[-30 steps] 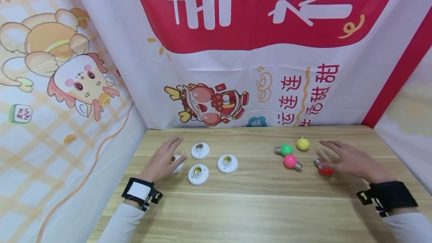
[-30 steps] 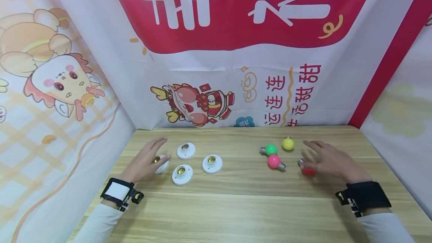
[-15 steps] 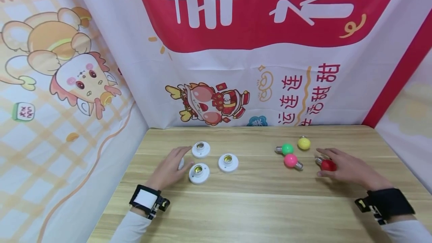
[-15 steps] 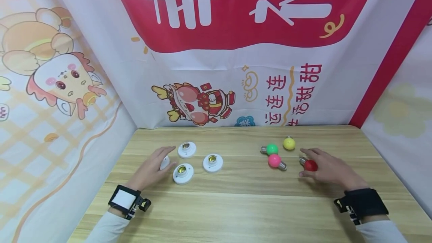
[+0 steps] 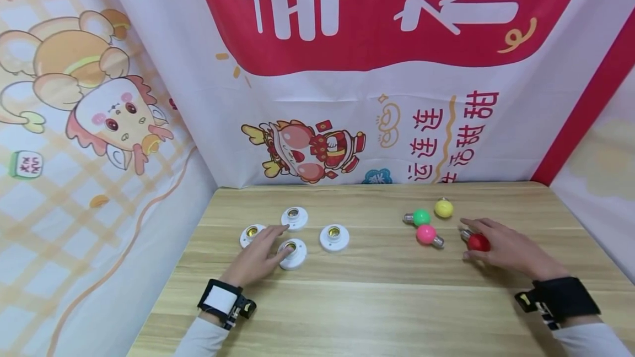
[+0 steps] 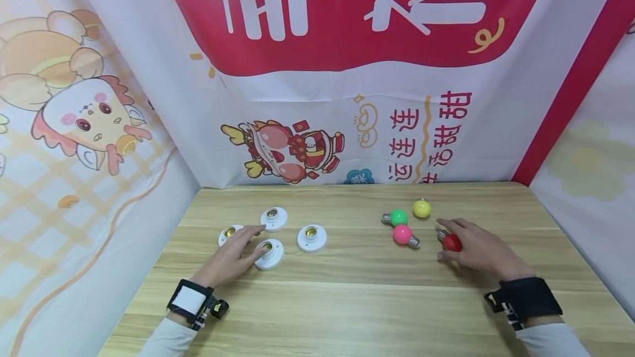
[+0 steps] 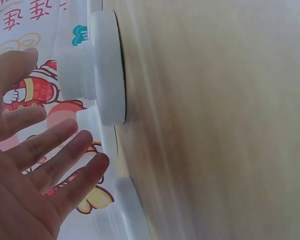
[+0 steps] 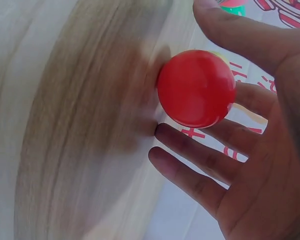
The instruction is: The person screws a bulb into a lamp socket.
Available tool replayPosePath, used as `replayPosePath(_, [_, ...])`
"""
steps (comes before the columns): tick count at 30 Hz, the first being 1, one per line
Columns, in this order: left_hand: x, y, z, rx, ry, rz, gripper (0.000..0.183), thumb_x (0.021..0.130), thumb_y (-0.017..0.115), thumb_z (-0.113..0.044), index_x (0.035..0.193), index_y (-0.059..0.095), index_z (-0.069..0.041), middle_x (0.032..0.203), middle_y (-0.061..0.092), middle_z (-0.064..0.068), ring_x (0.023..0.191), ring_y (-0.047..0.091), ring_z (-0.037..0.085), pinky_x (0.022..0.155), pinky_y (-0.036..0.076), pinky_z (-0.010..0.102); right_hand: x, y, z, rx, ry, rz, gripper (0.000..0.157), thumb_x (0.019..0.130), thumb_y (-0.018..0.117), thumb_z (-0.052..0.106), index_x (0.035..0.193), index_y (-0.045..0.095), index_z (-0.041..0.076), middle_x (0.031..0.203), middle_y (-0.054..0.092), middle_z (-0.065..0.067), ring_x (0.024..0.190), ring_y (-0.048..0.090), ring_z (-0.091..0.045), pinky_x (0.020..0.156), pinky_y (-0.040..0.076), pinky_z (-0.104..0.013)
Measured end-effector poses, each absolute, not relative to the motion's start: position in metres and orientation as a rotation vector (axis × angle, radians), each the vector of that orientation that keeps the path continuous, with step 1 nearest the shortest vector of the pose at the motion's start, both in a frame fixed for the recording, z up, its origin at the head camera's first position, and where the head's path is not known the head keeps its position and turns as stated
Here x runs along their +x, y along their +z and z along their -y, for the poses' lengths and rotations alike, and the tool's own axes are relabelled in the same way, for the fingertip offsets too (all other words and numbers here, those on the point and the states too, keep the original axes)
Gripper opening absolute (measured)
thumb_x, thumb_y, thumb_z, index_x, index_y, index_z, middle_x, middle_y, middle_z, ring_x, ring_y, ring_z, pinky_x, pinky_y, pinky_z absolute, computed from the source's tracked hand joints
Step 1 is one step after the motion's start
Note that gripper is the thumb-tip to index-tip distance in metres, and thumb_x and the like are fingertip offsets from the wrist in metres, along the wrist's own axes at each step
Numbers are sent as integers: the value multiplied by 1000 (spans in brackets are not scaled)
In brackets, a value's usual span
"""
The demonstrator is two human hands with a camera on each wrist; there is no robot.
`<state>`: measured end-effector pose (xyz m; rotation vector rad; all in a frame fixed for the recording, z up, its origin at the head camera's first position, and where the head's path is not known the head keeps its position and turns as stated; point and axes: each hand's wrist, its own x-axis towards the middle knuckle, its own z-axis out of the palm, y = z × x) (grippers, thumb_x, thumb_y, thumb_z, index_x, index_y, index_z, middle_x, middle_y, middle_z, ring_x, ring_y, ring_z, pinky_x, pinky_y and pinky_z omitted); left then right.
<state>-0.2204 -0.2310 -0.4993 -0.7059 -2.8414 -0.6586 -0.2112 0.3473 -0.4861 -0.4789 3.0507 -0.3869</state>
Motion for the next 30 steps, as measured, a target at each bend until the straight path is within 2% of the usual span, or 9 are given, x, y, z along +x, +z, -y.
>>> replayPosePath(5, [-218,-503,228,-681,-656,2926,70,89,60,-54,146,41,-18,144,46,1,131,39,18,108,38,46,-212,-488,-346,-498,-385,-3068,84,77,72,57,141,47,10,130,50,-28,110,51,-43,83,49,-65])
replayPosePath(11, [-218,-505,226,-675,-642,2964,89,76,68,-63,148,39,-18,148,42,4,133,36,19,110,35,45,-214,-491,-347,-560,-367,-3103,67,79,76,42,133,55,7,122,55,-27,105,55,-40,80,52,-59])
replayPosePath(15, [-218,-507,225,-696,-640,2971,95,70,72,-65,146,42,-17,147,43,6,132,37,20,109,36,46,-214,-493,-346,-563,-351,-3110,61,80,76,34,131,57,7,119,56,-25,103,55,-39,80,53,-58])
replayPosePath(22, [-216,-510,223,-714,-584,2977,89,69,72,-66,141,48,-18,141,49,4,126,42,20,105,41,45,-214,-498,-346,-521,-461,-3117,57,79,78,25,124,54,-1,111,59,-24,96,56,-36,77,54,-55])
replayPosePath(30, [-216,-513,223,-760,-581,2929,77,71,75,-59,131,55,-17,131,55,3,119,46,20,101,44,43,-217,-500,-347,-470,-537,-3094,55,78,79,23,120,53,1,107,60,-21,92,56,-33,75,55,-53])
